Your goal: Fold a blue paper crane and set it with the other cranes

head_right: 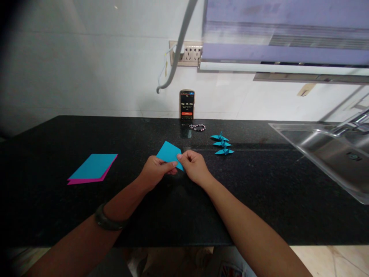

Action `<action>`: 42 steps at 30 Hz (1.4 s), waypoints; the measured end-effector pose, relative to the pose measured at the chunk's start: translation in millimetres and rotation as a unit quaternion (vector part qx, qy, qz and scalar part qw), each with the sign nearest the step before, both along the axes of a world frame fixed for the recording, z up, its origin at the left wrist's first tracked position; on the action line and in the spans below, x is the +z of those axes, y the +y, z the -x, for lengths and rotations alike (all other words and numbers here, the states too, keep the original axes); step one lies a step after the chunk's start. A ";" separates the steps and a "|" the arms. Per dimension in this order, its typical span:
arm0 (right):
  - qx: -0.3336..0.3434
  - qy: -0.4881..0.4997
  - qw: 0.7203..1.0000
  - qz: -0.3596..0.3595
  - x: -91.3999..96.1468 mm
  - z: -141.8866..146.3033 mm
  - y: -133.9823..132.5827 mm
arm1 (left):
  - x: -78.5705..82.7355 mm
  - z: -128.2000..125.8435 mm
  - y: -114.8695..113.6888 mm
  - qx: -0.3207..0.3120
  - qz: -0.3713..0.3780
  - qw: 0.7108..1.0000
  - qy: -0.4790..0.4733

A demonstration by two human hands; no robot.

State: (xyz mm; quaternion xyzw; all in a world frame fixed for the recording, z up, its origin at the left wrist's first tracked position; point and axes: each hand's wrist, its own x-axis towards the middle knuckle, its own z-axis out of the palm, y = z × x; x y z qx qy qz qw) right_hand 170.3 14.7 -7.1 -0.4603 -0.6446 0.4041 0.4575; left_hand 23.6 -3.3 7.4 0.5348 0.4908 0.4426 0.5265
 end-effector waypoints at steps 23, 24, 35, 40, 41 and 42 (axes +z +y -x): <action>0.055 -0.101 0.993 -0.021 -0.1 -1.6 0.8 | -2.6 8.8 9.1 0.047 0.060 0.992 -0.097; 0.055 -0.096 0.994 -0.015 -0.9 -1.9 1.0 | -2.6 8.8 9.2 0.045 0.064 0.991 -0.106; 0.115 -0.004 0.992 0.044 -0.2 -0.4 -1.9 | -1.8 5.4 7.3 0.039 0.075 0.990 -0.109; 0.152 0.018 0.982 0.114 0.8 -8.8 1.1 | -2.9 8.7 9.9 0.044 0.070 0.992 -0.097; 0.150 0.021 0.980 0.131 0.7 -10.4 2.5 | -3.2 9.2 10.3 0.044 0.067 0.992 -0.094; 0.143 0.026 0.979 0.145 0.5 -11.7 3.9 | -3.5 9.5 10.6 0.044 0.065 0.993 -0.090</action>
